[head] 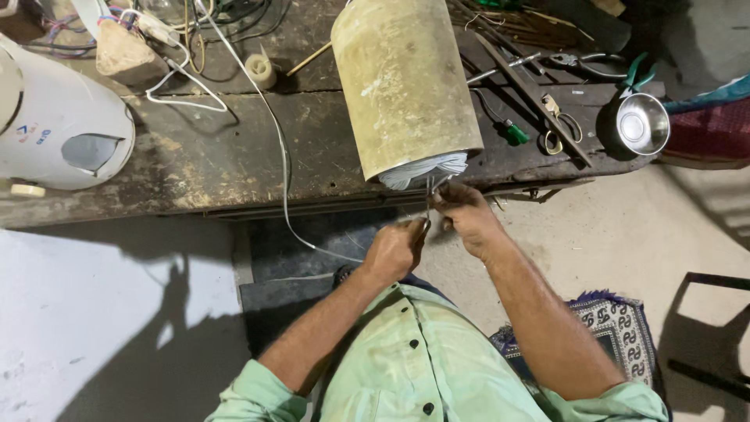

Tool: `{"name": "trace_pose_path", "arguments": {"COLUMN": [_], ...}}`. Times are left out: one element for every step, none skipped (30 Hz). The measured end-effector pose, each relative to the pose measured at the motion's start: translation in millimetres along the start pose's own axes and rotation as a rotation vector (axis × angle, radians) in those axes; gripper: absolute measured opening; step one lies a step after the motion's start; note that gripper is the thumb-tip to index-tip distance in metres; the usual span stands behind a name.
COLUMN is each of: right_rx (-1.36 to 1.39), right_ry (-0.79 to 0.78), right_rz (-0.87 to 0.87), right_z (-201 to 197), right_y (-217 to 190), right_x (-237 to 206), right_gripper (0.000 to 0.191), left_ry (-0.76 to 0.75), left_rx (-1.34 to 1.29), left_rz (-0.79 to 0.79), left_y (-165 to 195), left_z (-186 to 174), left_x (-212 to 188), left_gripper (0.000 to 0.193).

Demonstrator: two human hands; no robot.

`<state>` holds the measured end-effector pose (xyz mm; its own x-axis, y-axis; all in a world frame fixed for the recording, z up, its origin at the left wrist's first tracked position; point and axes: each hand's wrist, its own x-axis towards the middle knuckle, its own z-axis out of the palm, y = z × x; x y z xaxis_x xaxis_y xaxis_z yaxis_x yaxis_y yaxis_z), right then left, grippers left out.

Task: The person winds white wire from a cylindrical spool onto a wooden stick. They use a screwdriver to adjust the wire and a wooden stick to guide it while winding.

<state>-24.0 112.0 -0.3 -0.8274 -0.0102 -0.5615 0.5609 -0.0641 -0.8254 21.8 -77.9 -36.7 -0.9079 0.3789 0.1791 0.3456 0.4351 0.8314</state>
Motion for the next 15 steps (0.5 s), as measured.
{"name": "trace_pose_path", "arguments": {"right_rx": [0.062,0.121,0.177,0.183,0.189,0.195,0.089,-0.017,-0.123,-0.235,-0.347,-0.461,-0.499,-0.538,-0.577], "right_ry": [-0.024,-0.048,-0.076,-0.098,-0.118,-0.135,-0.095,-0.053,-0.009,-0.017,-0.027,-0.035,-0.042,-0.050,-0.061], "right_rz": [0.027,0.052,0.076,0.024,-0.026,-0.073,-0.128,-0.181,-0.228,-0.327,-0.430,-0.538,-0.590,-0.641,-0.689], "right_z": [-1.4,-3.1,-5.1,-6.0,-5.2,-6.1,-8.8,-11.4,-14.2,-17.6,-20.2,-23.0,-25.6,-27.3,-29.3], "right_y": [4.8,9.4,12.9,17.0,21.6,25.1,26.6,27.8,28.4,28.3,26.6,23.6,19.7,15.6,11.4], "right_x": [1.6,1.5,1.2,0.3,-1.3,-2.6,-3.2,-3.9,-5.4,-7.2,-7.8,-8.5,-9.4,-11.3,-14.4], "right_gripper": [0.006,0.004,0.005,0.005,0.005,0.006,0.004,0.003,0.004,0.004,0.004,0.005,0.008,0.011,0.015], "left_ry": [-0.003,-0.003,0.002,-0.068,-0.139,-0.212,-0.093,0.034,0.248,0.460,0.525,0.582,0.633,0.574,0.515], "left_rx": [-0.088,-0.177,-0.265,-0.411,-0.557,-0.707,-0.825,-0.938,-0.901,-0.855,-0.599,-0.345,-0.094,-0.059,-0.024], "left_rz": [-0.036,-0.071,-0.107,-0.220,-0.334,-0.450,-0.632,-0.814,-0.797,-0.779,-0.701,-0.612,-0.514,-0.470,-0.429], "left_y": [-2.5,-4.1,-6.0,-8.2,-10.2,-12.0,-13.2,-14.0,-14.6,-11.5,-5.0,3.1,12.7,24.1,36.4], "left_z": [6.6,14.4,21.0,25.3,27.0,26.8,22.8,15.7,5.8,-3.0,-9.7,-16.6,-21.3,-22.8,-21.4], "left_x": [-8.1,-13.7,-18.3,-21.8,-23.7,-24.3,-24.9,-24.8,-22.5,-20.8,-17.8,-13.2,-5.0,4.3,14.0], "left_gripper": [0.020,0.023,0.026,0.023,0.023,0.025,0.026,0.029,0.029,0.033,0.032,0.031,0.032,0.031,0.031]}}
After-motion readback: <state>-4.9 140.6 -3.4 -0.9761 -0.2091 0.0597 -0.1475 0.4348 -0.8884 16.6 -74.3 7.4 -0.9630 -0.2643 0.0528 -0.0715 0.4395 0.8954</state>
